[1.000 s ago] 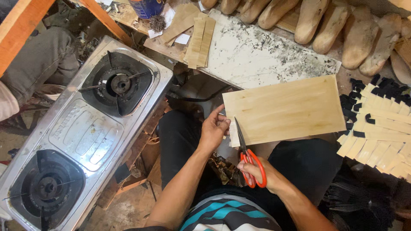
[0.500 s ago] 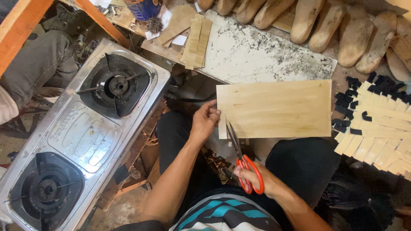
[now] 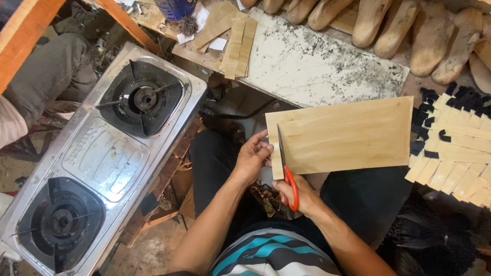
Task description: The person sits on the floor and cuts a thin wooden board into narrow strips using red-handled scissors, trimming pieces off the edge one at a time and setting the cut strips aside with the growing pile of finished strips.
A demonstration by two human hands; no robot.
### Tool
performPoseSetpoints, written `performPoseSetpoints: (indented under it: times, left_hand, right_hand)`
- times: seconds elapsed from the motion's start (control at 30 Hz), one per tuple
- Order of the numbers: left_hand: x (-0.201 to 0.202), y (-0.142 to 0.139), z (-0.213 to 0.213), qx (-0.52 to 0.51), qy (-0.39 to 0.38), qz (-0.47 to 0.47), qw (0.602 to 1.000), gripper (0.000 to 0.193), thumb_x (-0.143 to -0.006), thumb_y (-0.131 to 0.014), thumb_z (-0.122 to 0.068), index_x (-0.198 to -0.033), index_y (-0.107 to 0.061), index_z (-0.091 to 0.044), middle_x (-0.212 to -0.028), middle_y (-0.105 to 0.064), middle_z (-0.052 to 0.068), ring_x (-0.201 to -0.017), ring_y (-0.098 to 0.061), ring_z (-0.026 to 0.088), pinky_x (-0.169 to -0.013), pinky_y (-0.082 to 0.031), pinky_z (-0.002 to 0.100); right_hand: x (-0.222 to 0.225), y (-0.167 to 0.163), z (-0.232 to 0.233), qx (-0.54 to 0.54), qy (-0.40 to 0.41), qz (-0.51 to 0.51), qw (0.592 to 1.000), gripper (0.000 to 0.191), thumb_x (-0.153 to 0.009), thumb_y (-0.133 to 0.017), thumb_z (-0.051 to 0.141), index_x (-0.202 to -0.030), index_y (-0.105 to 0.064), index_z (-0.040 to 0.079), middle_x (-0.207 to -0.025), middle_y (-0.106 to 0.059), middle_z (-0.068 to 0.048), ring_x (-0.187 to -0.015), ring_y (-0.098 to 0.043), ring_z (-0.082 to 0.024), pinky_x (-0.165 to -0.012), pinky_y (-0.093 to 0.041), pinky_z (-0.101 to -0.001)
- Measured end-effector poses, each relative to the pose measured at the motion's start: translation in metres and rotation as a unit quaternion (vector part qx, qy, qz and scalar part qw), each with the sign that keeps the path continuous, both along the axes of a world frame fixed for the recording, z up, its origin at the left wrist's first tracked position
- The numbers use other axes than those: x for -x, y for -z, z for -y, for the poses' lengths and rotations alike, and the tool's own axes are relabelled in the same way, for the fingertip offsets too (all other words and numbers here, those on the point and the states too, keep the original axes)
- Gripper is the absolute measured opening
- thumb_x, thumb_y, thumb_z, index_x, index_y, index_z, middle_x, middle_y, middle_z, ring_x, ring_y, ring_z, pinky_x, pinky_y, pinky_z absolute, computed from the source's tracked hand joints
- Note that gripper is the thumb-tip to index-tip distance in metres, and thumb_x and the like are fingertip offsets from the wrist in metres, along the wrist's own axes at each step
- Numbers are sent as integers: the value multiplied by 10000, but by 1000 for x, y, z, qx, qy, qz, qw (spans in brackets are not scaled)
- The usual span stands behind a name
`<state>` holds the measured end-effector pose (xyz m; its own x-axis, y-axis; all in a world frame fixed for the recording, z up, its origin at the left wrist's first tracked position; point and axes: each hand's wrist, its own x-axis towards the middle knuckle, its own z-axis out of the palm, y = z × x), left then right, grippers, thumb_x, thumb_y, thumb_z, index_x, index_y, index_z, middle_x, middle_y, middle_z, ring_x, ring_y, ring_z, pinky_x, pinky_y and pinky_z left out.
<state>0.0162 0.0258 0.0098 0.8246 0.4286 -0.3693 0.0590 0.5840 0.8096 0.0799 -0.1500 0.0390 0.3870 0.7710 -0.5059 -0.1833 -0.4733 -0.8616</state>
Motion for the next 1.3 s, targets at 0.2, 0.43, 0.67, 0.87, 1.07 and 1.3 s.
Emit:
performPoseSetpoints:
  times: [0.2, 0.43, 0.67, 0.87, 1.07, 1.3]
  left_hand:
    - [2, 2, -1, -9, 10, 5, 1000, 525, -968, -614, -15, -1476, -485, 14, -930, -645, 19, -798, -639, 98, -656, -565, 266]
    - [4, -23, -18, -105, 81, 17, 991, 846, -893, -653, 10, -1609, -218, -103, -949, -603, 24, -803, -626, 85, -686, -579, 264]
    - [-28, -19, -47, -174, 39, -5, 984, 644, -946, -661, -30, -1540, -416, 10, -929, -603, 38, -735, -632, 107, -648, -567, 259]
    - [-28, -17, -49, -141, 51, 1, 989, 619, -932, -645, -12, -1512, -431, 22, -888, -621, 41, -709, -644, 120, -632, -571, 252]
    - [-33, -19, -45, -127, 55, 15, 990, 631, -928, -658, -18, -1517, -434, 11, -895, -612, 17, -744, -635, 93, -642, -589, 256]
    - [-43, -22, -52, -100, 50, 27, 993, 653, -933, -668, -24, -1536, -418, 0, -887, -610, 16, -729, -626, 99, -639, -575, 256]
  right_hand:
    - [12, -3, -3, 9, 46, 74, 996, 432, -832, -592, 283, -1216, -657, 96, -526, -561, -36, -422, -573, -147, -422, -465, -322]
    - [15, 8, -1, 37, 87, 69, 993, 262, -872, -657, 255, -865, -675, -7, -498, -558, -42, -394, -555, -152, -390, -437, -321]
    - [14, 3, -4, 41, 84, 49, 994, 217, -885, -673, 251, -843, -672, 38, -508, -558, -14, -397, -552, -127, -390, -439, -313]
    - [-4, -4, -12, 76, 45, 96, 991, 266, -884, -708, 293, -817, -639, 46, -507, -532, -28, -402, -540, -136, -396, -431, -319]
    - [-25, -7, -33, 20, 62, 18, 998, 285, -898, -708, 318, -889, -672, 36, -571, -561, -12, -459, -545, -122, -419, -410, -305]
    - [-31, 3, -33, -6, 88, 57, 995, 158, -902, -622, 204, -955, -708, 83, -547, -566, -40, -407, -518, -138, -375, -382, -292]
